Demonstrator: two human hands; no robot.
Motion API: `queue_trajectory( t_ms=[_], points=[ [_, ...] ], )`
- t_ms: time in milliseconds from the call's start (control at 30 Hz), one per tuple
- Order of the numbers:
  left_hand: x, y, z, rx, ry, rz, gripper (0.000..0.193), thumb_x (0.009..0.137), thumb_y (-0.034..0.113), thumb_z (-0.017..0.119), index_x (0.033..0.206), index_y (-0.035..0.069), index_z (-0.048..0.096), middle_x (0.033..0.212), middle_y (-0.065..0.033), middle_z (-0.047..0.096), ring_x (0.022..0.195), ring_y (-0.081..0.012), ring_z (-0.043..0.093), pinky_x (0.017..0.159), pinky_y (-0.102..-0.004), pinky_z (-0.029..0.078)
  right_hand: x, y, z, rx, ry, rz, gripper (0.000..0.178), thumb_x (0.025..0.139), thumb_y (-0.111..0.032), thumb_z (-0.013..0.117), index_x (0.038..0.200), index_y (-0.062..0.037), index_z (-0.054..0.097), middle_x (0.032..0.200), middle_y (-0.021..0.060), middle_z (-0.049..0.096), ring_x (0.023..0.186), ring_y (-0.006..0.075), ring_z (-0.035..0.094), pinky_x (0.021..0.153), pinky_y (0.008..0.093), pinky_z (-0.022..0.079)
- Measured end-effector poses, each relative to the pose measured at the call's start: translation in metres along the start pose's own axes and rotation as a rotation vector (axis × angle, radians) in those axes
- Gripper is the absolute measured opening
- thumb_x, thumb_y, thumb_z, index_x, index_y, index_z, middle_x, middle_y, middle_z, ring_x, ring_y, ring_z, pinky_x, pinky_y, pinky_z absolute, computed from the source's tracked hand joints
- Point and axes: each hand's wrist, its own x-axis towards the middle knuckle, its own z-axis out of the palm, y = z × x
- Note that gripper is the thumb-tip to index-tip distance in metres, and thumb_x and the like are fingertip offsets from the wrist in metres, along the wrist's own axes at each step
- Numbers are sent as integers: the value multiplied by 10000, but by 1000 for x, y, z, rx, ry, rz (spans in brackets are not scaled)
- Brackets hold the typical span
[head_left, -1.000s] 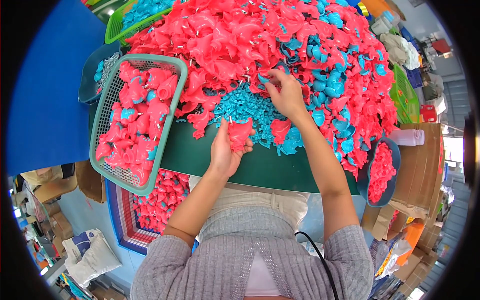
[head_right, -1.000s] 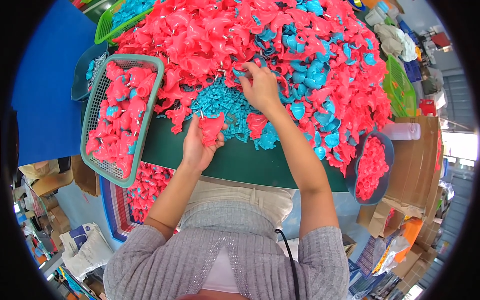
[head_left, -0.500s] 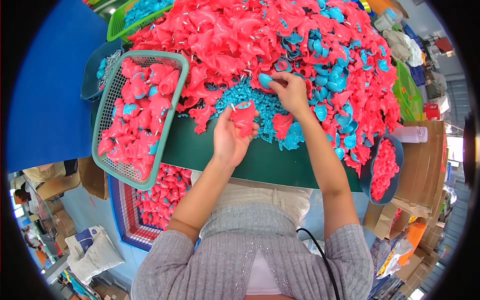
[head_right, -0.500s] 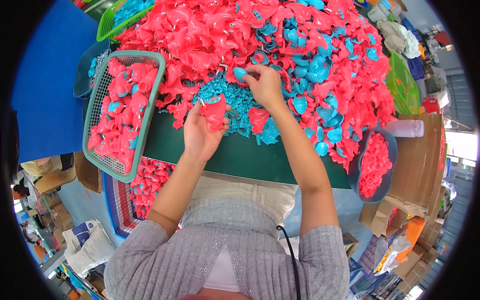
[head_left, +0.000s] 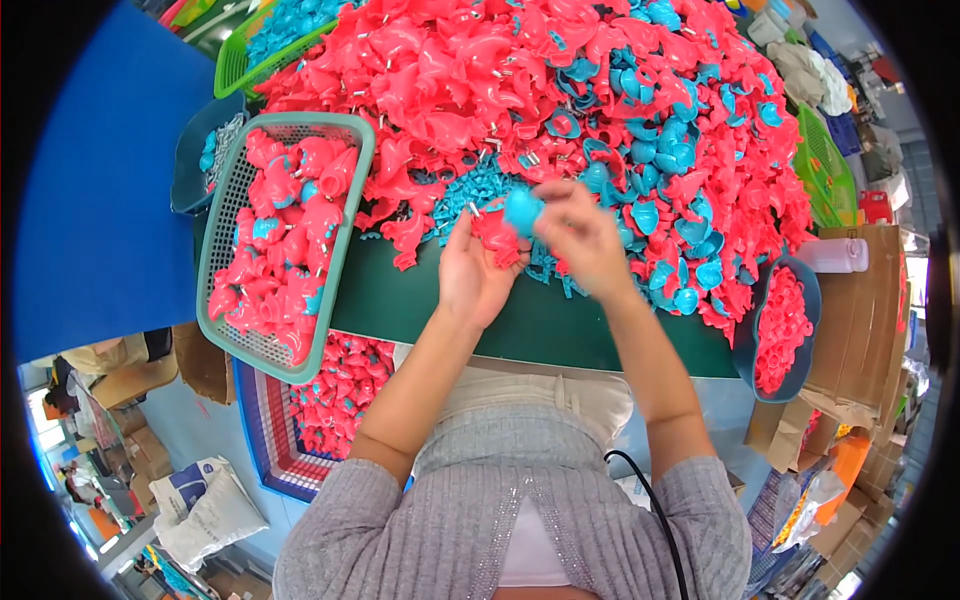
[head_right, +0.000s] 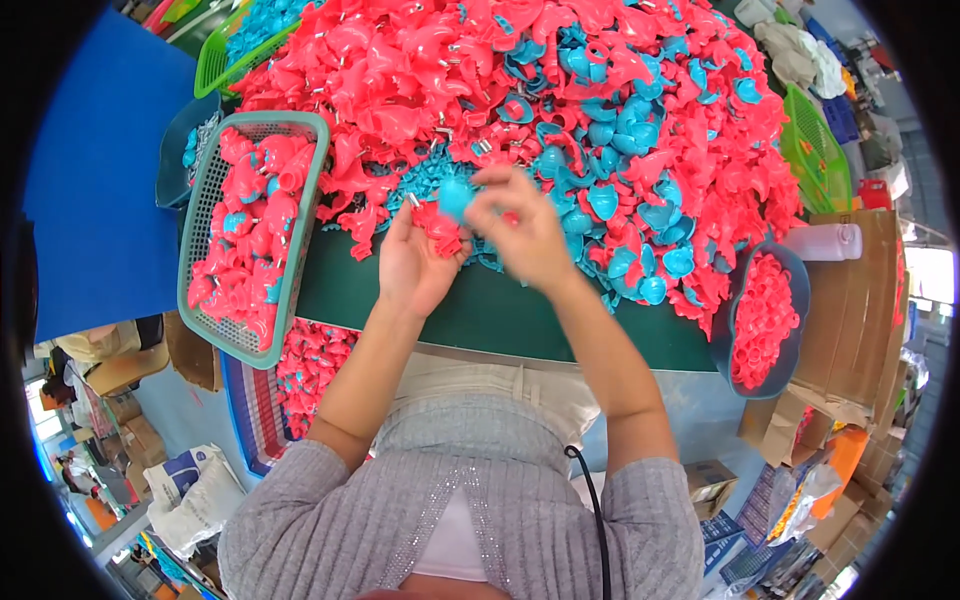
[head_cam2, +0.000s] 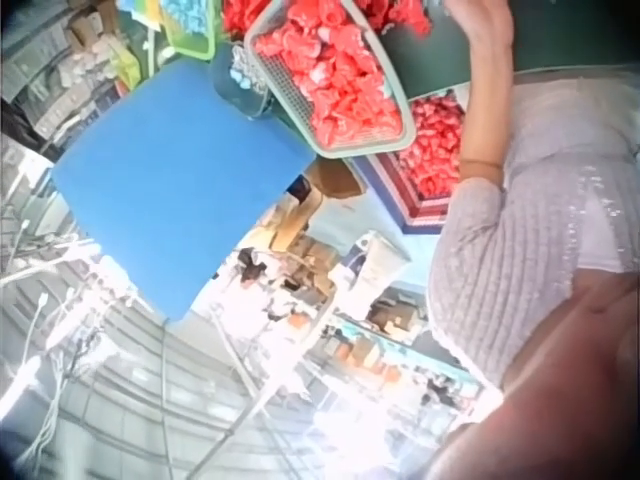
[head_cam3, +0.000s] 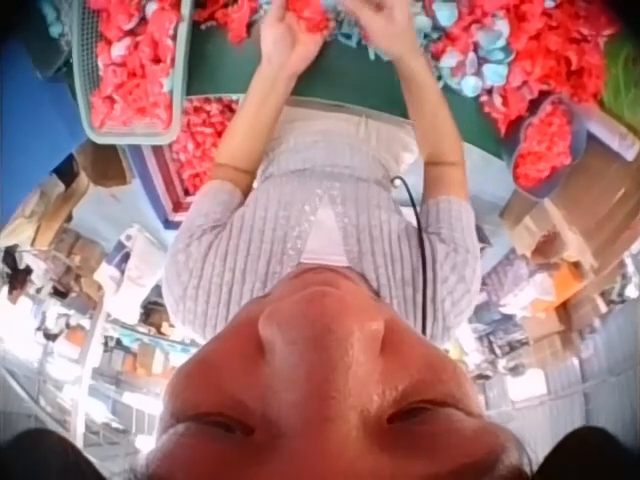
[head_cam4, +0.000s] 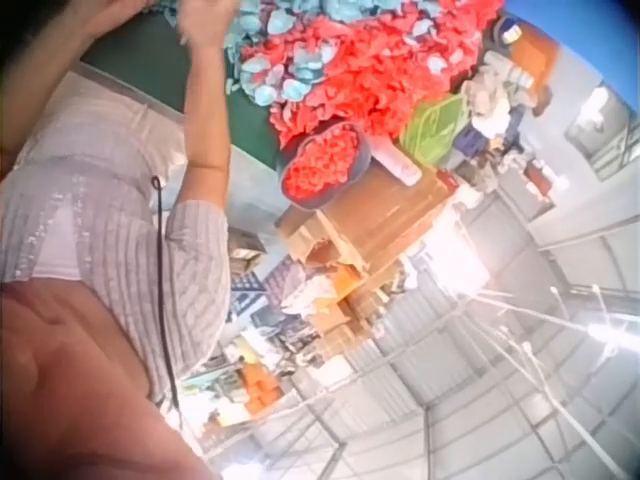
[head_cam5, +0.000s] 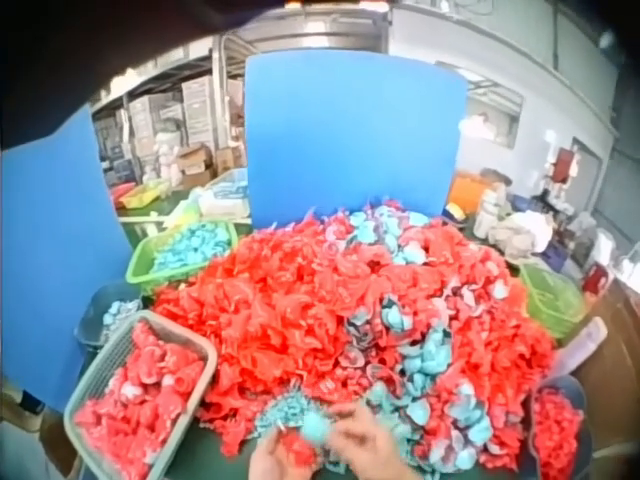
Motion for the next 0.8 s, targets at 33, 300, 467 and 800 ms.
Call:
queue_trajectory(
  t_ms=[33,300,467,800],
  points=[
    [-1,-3,4,4,-3,-6,488,1005,421,276,1198,35,504,1076,-120,608,931,-223,570,839,-358,451,-15,-2,9,-108,-35,-98,94,817,-84,679,883,-17,675,1202,109,531,1085,207,518,888,326,424],
    [-7,-28,28,113,-62,-6,495,1024,392,236,1265,29,470,1199,-148,564,1146,-269,522,1017,-410,388,-41,-20,7,-390,154,-144,108,772,-122,702,836,-37,686,1255,137,535,1124,288,475,899,386,389],
    [-7,-33,32,133,-94,-41,499,1027,420,202,1264,62,457,1231,-124,542,1156,-248,517,995,-402,395,-43,-30,-1,-450,133,-191,115,773,-131,702,848,-44,693,1244,133,541,1121,284,477,887,381,391],
    [-13,-39,35,249,-72,-30,521,1025,426,178,1315,68,421,1249,-135,525,1183,-250,494,1027,-426,377,-49,-34,-7,-453,122,-121,108,766,-114,705,847,-45,695,1236,125,542,1103,262,484,825,344,410]
  ],
)
